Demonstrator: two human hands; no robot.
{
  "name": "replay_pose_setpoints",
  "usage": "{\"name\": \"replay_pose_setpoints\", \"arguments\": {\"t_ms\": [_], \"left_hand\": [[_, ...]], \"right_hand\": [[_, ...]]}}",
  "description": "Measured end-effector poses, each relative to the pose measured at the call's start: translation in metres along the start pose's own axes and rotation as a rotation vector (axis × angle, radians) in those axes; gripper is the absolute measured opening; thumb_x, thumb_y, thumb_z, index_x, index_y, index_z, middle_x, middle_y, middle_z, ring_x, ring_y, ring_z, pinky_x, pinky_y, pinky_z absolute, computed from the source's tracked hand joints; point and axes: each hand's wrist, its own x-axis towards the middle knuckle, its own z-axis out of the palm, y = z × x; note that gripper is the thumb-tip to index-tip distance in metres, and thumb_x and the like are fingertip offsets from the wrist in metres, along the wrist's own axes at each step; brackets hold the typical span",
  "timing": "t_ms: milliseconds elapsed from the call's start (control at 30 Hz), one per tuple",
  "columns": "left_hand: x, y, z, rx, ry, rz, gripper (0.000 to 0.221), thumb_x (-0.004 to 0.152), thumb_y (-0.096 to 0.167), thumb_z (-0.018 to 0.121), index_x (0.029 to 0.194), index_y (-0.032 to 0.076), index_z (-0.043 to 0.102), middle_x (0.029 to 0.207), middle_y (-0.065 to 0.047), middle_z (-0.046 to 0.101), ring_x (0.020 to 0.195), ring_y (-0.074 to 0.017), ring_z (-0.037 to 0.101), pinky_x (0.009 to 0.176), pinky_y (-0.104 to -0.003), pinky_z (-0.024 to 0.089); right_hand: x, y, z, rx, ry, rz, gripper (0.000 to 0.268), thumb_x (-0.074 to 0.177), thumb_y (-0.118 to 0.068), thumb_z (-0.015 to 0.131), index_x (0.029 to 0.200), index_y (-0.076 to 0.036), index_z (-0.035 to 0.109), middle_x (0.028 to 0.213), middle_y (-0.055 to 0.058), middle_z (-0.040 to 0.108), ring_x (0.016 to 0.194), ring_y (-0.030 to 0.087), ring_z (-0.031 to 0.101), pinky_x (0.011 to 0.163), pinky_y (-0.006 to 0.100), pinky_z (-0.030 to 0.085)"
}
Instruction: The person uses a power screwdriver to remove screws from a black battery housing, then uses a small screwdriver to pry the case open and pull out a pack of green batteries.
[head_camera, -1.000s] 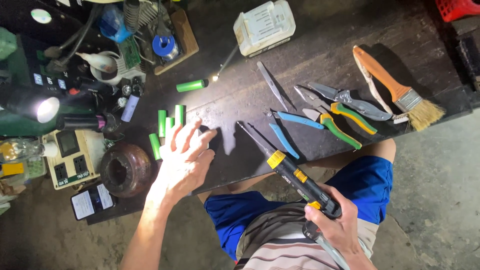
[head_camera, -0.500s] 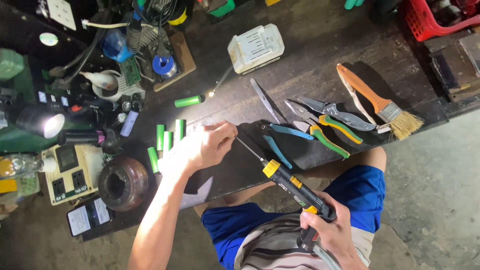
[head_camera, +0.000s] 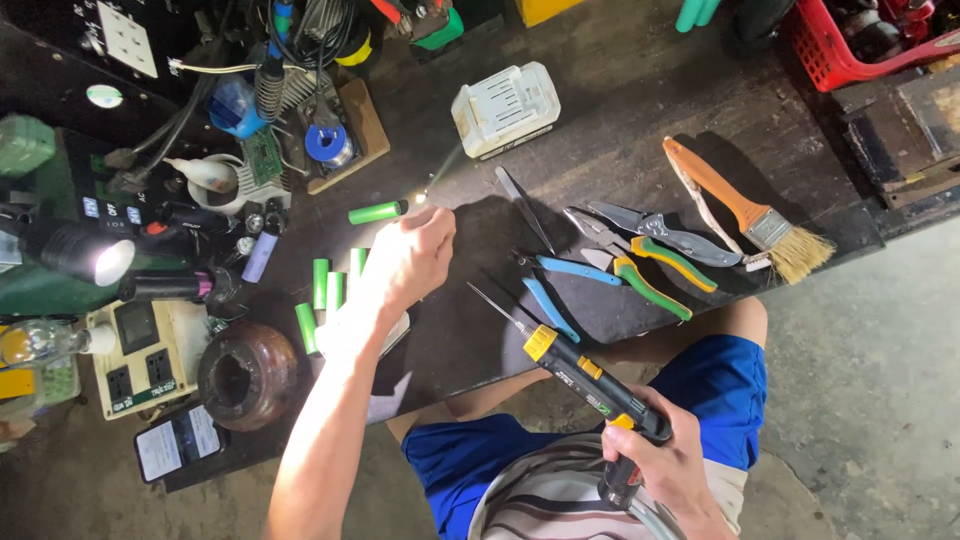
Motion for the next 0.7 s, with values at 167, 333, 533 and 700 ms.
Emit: {"name": "replay_pose_setpoints", "arguments": {"t_ms": [167, 333, 533, 700], "left_hand": [[-0.004, 0.003, -0.004, 0.102, 0.008, -0.046, 0.014, 0.092, -0.003, 0.063, 0.082, 0.006, 0.058, 0.076, -0.007, 0.057, 0.054, -0.0256, 0.056, 0.049, -0.036, 0.051], [-0.034, 0.036, -0.063, 0.094, 0.091, -0.313, 0.022, 0.092, 0.020, 0.073, 0.110, 0.008, 0.075, 0.113, -0.006, 0.076, 0.099, -0.0274, 0.072, 0.080, -0.039, 0.057], [-0.147, 0.041, -0.082, 0.269, -0.241, -0.539, 0.097, 0.072, 0.056, 0.080, 0.157, 0.027, 0.043, 0.151, -0.016, 0.052, 0.139, -0.0395, 0.044, 0.105, -0.056, 0.039], [-0.179, 0.039, -0.061, 0.095, 0.012, -0.488, 0.078, 0.080, 0.031, 0.079, 0.152, 0.019, 0.050, 0.145, -0.025, 0.049, 0.137, -0.0415, 0.044, 0.110, -0.055, 0.038]], "right_hand": [[-0.004, -0.004, 0.002, -0.128, 0.037, 0.024, 0.040, 0.077, -0.015, 0.073, 0.112, 0.005, 0.072, 0.053, 0.014, 0.070, 0.049, 0.024, 0.067, 0.058, 0.039, 0.063], [-0.003, 0.005, -0.003, -0.201, 0.064, 0.073, 0.046, 0.074, -0.020, 0.076, 0.115, 0.001, 0.073, 0.057, 0.015, 0.073, 0.052, 0.026, 0.070, 0.066, 0.040, 0.069], [-0.001, -0.002, -0.003, -0.134, 0.045, 0.082, 0.046, 0.075, -0.012, 0.074, 0.116, 0.007, 0.070, 0.053, 0.016, 0.067, 0.050, 0.027, 0.065, 0.056, 0.043, 0.063], [-0.005, -0.013, 0.014, -0.209, 0.058, 0.073, 0.036, 0.077, -0.013, 0.072, 0.108, 0.006, 0.070, 0.053, 0.015, 0.067, 0.050, 0.025, 0.063, 0.056, 0.040, 0.061]]}}
